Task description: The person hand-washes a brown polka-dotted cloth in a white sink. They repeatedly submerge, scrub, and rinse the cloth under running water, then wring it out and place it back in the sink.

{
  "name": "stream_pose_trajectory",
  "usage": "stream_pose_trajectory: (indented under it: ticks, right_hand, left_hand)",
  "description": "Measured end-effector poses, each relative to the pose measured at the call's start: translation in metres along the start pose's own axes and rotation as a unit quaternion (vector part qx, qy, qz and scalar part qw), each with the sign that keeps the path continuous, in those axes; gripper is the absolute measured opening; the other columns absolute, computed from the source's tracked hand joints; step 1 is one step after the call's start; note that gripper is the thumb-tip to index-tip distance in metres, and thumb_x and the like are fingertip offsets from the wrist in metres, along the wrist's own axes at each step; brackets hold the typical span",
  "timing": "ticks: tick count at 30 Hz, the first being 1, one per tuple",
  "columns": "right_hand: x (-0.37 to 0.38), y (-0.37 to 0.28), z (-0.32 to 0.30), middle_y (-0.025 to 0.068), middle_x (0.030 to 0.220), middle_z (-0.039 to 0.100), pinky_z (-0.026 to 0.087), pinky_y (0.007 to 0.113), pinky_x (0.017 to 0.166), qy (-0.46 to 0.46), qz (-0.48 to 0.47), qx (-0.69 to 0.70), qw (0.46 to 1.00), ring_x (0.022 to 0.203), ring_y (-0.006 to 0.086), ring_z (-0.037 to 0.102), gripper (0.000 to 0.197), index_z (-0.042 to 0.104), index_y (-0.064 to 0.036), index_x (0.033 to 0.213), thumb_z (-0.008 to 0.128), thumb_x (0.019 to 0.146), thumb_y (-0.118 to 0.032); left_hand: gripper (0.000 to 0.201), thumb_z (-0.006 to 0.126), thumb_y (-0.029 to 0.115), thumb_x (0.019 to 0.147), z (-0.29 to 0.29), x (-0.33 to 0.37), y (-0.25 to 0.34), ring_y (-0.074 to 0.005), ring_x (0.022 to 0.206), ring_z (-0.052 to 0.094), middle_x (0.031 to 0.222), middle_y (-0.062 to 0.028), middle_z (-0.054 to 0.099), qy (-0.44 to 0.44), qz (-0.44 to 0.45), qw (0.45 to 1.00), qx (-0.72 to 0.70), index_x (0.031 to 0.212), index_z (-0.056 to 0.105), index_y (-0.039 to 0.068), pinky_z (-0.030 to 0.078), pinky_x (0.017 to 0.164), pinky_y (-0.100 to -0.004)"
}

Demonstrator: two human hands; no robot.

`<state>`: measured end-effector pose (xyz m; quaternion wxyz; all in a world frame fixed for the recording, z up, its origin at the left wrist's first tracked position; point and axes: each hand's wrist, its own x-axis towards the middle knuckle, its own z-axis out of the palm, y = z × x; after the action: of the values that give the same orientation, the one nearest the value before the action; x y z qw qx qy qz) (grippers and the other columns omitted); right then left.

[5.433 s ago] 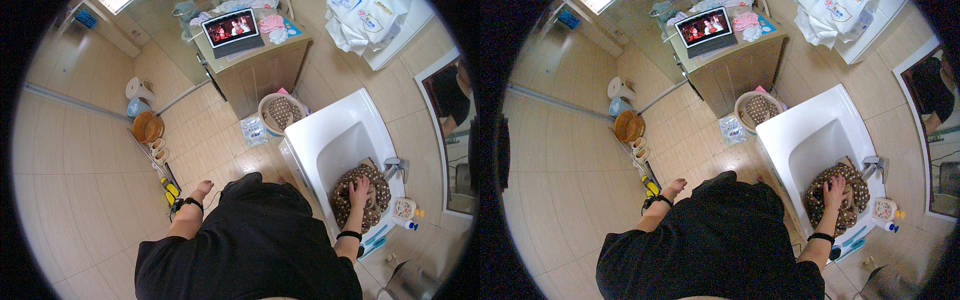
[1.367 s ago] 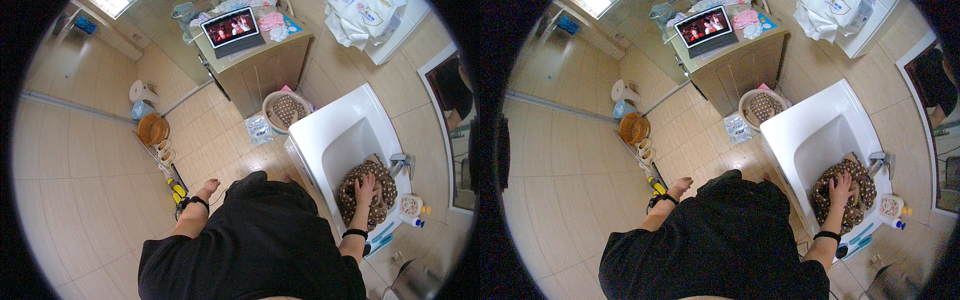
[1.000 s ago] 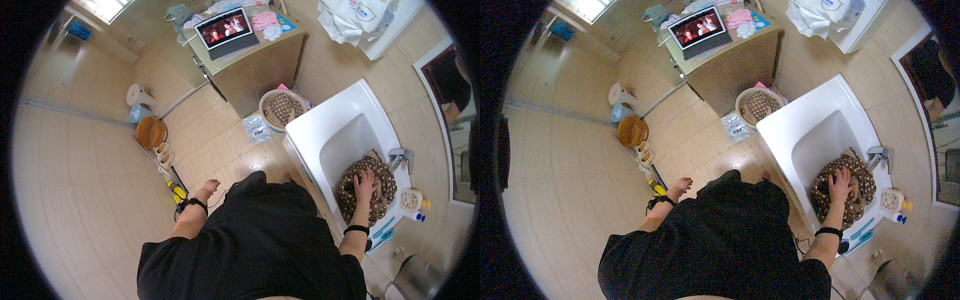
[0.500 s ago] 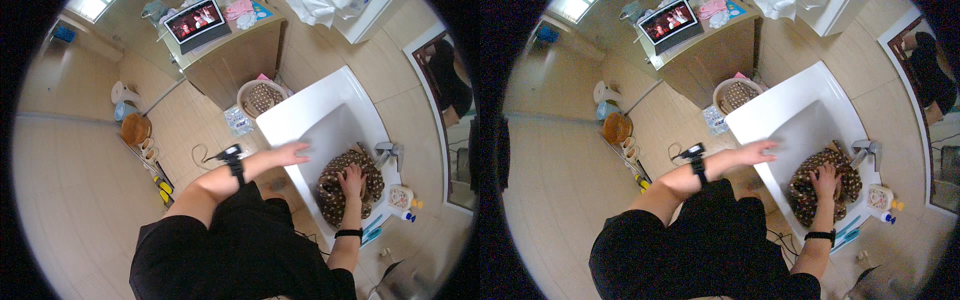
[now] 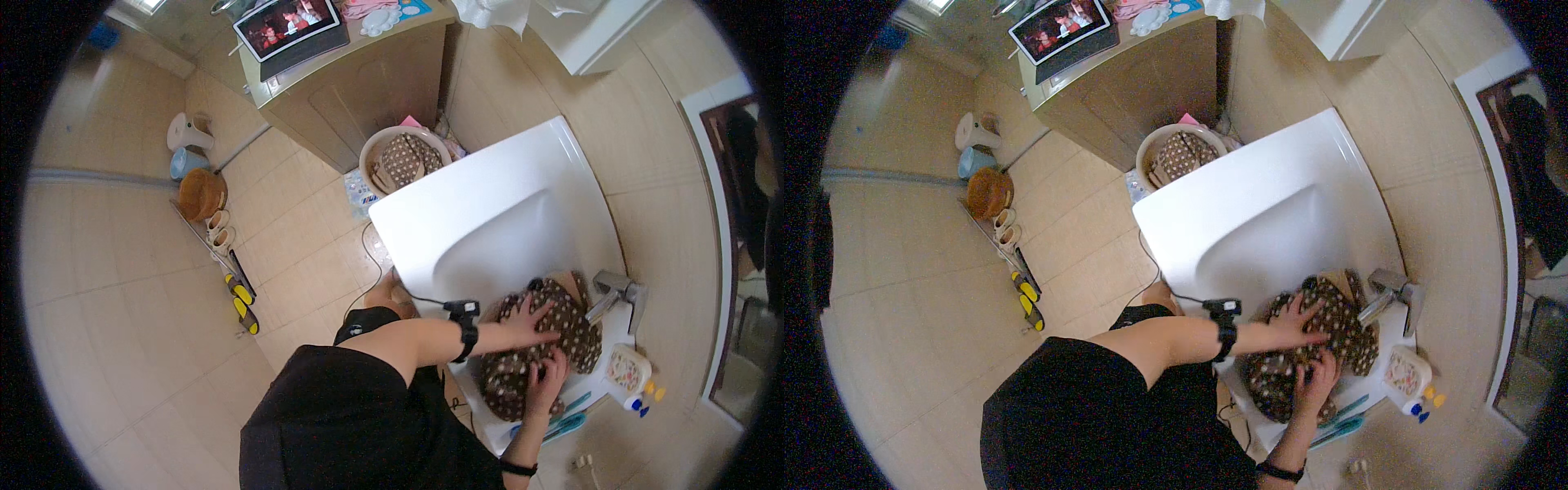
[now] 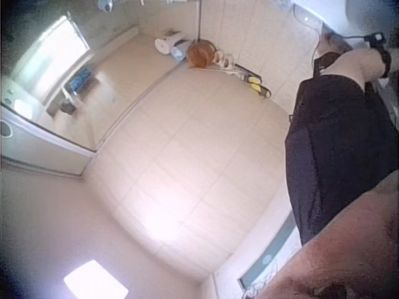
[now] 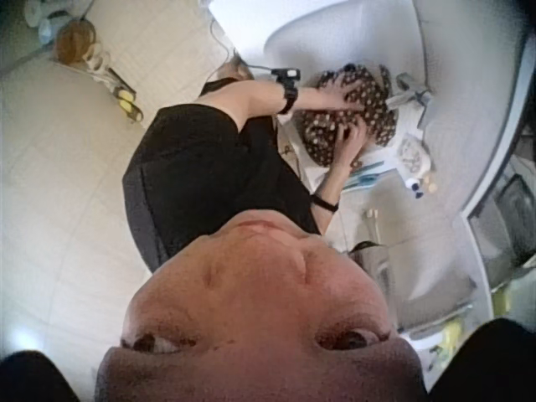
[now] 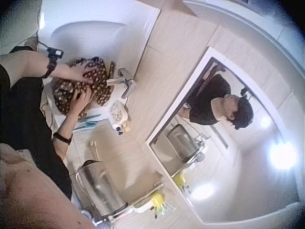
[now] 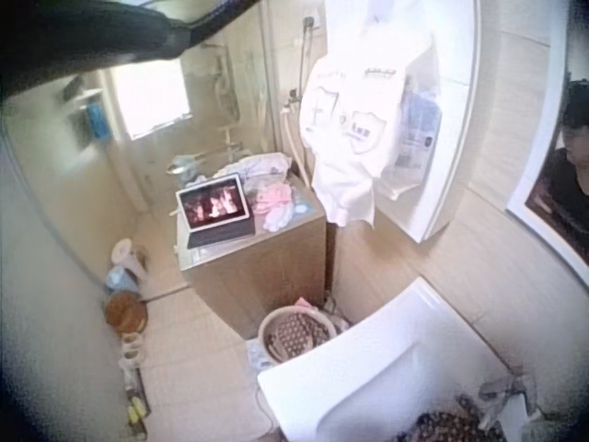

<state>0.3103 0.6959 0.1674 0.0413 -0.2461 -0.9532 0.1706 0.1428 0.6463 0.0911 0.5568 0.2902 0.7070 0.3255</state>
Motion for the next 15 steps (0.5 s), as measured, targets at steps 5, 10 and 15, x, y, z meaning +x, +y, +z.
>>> stream_pose_trajectory:
  ticks: [5, 10, 15]
  right_hand:
    - [-0.032, 0.007, -0.002, 0.0173, 0.149, 0.035, 0.011, 0.062, 0.112, 0.057, 0.036, -0.01, 0.998, 0.138, 0.0382, 0.032, 0.06, 0.037, -0.0167, 0.138, 0.061, 0.09, -0.043]
    - [-0.039, 0.03, 0.013, 0.021, 0.155, 0.02, 0.018, 0.054, 0.113, 0.013, 0.288, 0.144, 0.947, 0.142, 0.0406, 0.019, 0.086, 0.026, -0.0175, 0.151, 0.06, 0.084, -0.06]
    - [-0.037, 0.048, 0.018, 0.023, 0.155, 0.015, 0.023, 0.052, 0.112, -0.019, 0.216, 0.079, 0.973, 0.142, 0.0422, 0.018, 0.09, 0.031, -0.016, 0.149, 0.057, 0.08, -0.068]
  left_hand:
    - [0.099, 0.048, 0.082, 0.073, 0.015, -0.029, 0.026, -0.0563, 0.137, 0.012, 0.155, -0.0275, 0.0, 0.005, -0.005, 0.998, 0.065, 0.152, 0.005, 0.039, 0.021, 0.101, -0.0716]
    - [0.105, 0.049, 0.082, 0.074, 0.013, -0.013, 0.031, -0.0477, 0.14, 0.017, 0.154, -0.0277, 0.009, -0.047, -0.023, 0.995, 0.08, 0.153, 0.009, 0.026, 0.019, 0.109, -0.0619]
    - [0.094, 0.054, 0.073, 0.079, 0.008, 0.0, 0.017, -0.0458, 0.121, 0.042, 0.136, -0.0299, 0.036, 0.043, 0.035, 0.995, 0.085, 0.148, 0.027, 0.015, 0.037, 0.097, -0.0547]
